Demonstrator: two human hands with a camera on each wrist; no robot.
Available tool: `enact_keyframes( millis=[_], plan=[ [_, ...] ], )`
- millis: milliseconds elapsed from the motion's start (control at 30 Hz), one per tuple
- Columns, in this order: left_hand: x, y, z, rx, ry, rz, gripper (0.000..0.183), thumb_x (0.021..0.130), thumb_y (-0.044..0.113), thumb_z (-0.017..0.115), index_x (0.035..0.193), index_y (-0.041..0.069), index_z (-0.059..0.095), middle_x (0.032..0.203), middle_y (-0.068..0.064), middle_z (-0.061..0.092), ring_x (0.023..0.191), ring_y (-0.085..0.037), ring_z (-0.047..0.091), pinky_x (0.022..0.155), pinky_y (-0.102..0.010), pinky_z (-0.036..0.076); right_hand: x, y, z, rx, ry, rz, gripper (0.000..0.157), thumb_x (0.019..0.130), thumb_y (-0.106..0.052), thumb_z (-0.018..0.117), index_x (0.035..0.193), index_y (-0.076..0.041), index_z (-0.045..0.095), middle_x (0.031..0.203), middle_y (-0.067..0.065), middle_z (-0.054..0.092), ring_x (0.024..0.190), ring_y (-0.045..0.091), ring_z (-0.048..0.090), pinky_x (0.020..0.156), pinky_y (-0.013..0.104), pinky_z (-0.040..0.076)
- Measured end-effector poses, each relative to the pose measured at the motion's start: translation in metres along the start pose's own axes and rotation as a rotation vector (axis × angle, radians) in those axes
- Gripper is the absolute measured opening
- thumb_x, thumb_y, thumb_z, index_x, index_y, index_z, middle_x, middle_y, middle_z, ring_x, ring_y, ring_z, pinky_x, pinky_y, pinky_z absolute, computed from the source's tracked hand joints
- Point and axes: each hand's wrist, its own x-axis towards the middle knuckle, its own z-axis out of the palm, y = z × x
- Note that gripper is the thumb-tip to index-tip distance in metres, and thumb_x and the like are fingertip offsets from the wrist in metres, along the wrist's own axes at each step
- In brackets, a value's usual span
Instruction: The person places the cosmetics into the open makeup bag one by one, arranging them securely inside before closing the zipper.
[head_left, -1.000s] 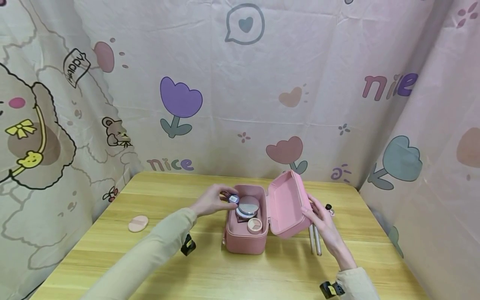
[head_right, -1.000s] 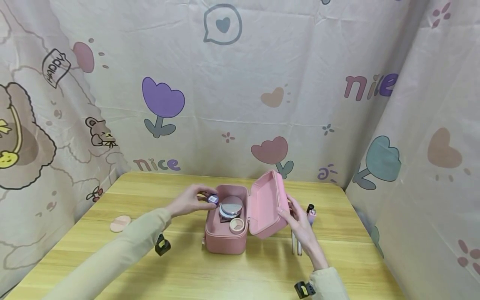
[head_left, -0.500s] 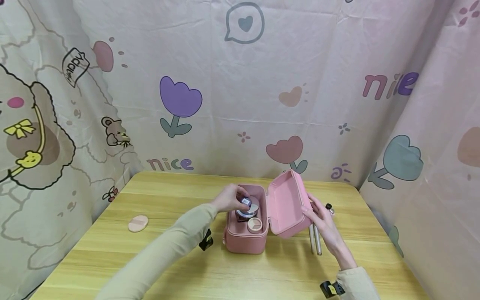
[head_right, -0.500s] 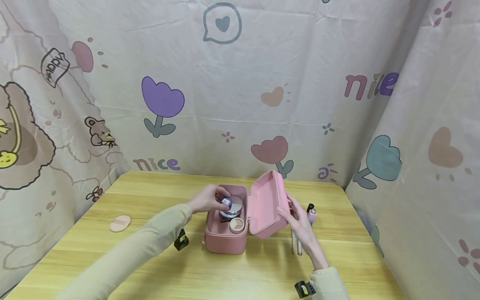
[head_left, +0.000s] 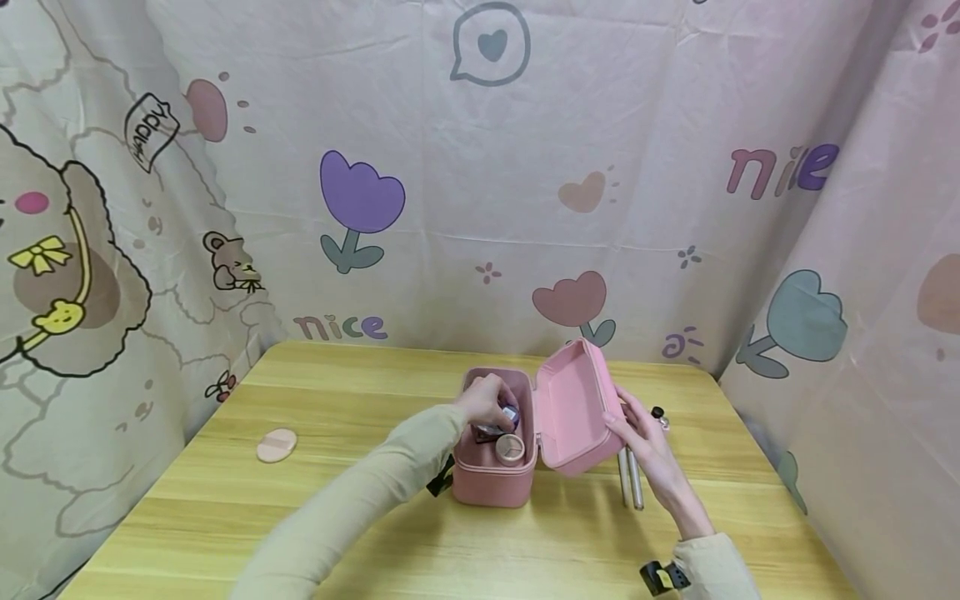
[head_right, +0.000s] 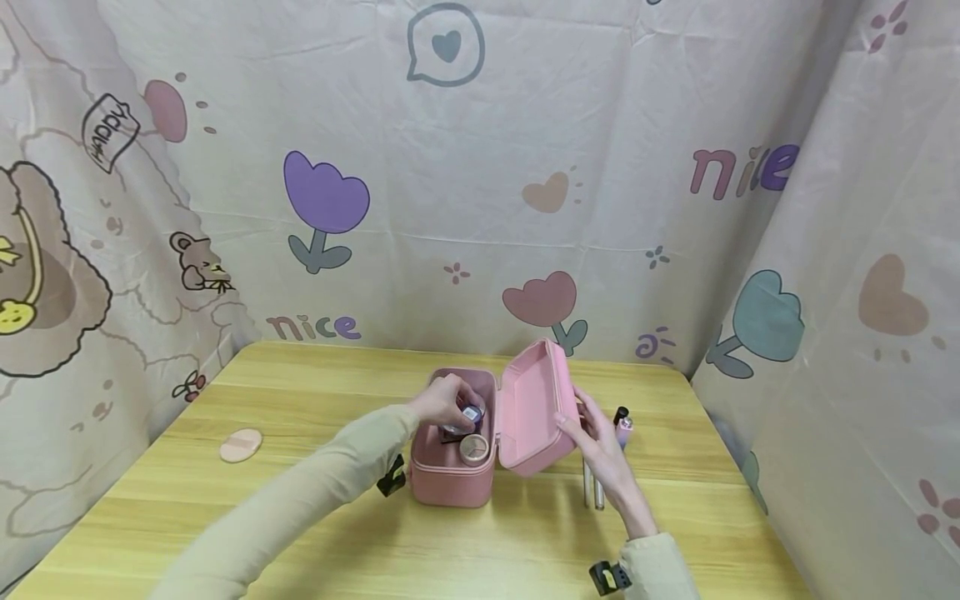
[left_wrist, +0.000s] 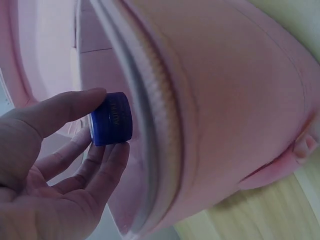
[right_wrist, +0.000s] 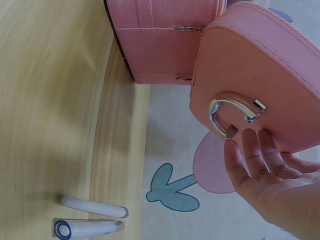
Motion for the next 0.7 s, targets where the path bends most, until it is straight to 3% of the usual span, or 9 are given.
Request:
enact_keyframes(
  millis=[700],
  plan=[
    [0.008, -0.006, 0.024, 0.015, -0.028, -0.049, 0.032, 0.063, 0.005, 0.092, 0.092, 0.004, 0.078, 0.087, -0.006, 0.077, 0.085, -0.015, 0.062, 0.083, -0.025, 0.052, 0.0, 0.001, 0.0, -0.007, 0.004, 0.007, 0.059, 0.103, -0.016, 0.048, 0.157, -0.002, 0.028, 0.14, 0.032, 0.051, 0.104, -0.001, 0.063, 0.09, 0.015, 0.051]
  ],
)
